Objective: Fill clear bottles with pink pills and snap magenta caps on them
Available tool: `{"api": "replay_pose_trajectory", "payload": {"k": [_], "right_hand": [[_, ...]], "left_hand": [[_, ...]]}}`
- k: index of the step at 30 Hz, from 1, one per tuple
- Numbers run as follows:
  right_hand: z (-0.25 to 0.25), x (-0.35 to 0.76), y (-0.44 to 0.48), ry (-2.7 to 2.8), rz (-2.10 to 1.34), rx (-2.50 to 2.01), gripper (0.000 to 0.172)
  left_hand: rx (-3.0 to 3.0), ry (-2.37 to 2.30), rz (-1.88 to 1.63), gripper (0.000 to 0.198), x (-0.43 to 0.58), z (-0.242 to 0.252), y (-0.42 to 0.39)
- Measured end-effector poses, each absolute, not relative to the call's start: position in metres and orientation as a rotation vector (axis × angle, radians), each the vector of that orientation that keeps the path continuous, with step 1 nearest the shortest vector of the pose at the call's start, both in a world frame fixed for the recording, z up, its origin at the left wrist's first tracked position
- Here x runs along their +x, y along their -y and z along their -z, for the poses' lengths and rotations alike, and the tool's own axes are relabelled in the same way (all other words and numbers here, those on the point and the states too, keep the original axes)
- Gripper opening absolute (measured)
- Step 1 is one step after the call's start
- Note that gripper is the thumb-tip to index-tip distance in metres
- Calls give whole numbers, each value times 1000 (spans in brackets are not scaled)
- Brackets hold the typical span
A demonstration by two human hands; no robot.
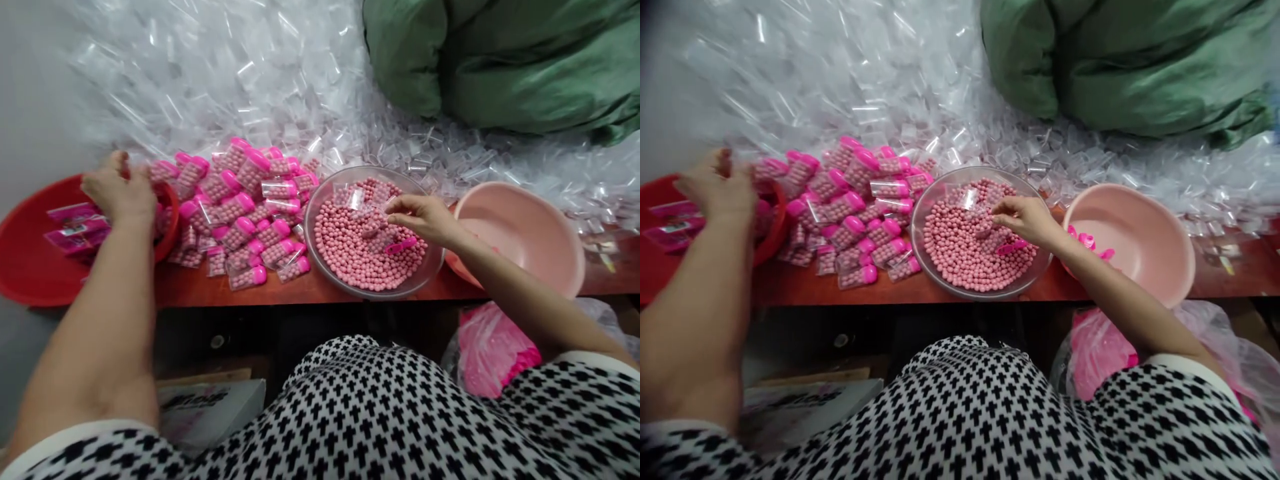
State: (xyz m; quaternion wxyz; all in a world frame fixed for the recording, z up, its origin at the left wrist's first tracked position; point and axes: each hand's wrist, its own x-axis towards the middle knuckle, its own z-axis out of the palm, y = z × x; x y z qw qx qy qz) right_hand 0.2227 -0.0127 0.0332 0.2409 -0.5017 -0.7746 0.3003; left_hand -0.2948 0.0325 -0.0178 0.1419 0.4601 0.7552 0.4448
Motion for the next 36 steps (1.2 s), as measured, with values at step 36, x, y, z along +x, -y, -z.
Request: {"api": "replay_pose_trajectory", "payload": {"k": [36], "right_hand": [[-65,332,62,1946,-493,-1480,22]], "left_hand": [[1379,-893,-870,40,17,4,21]]}}
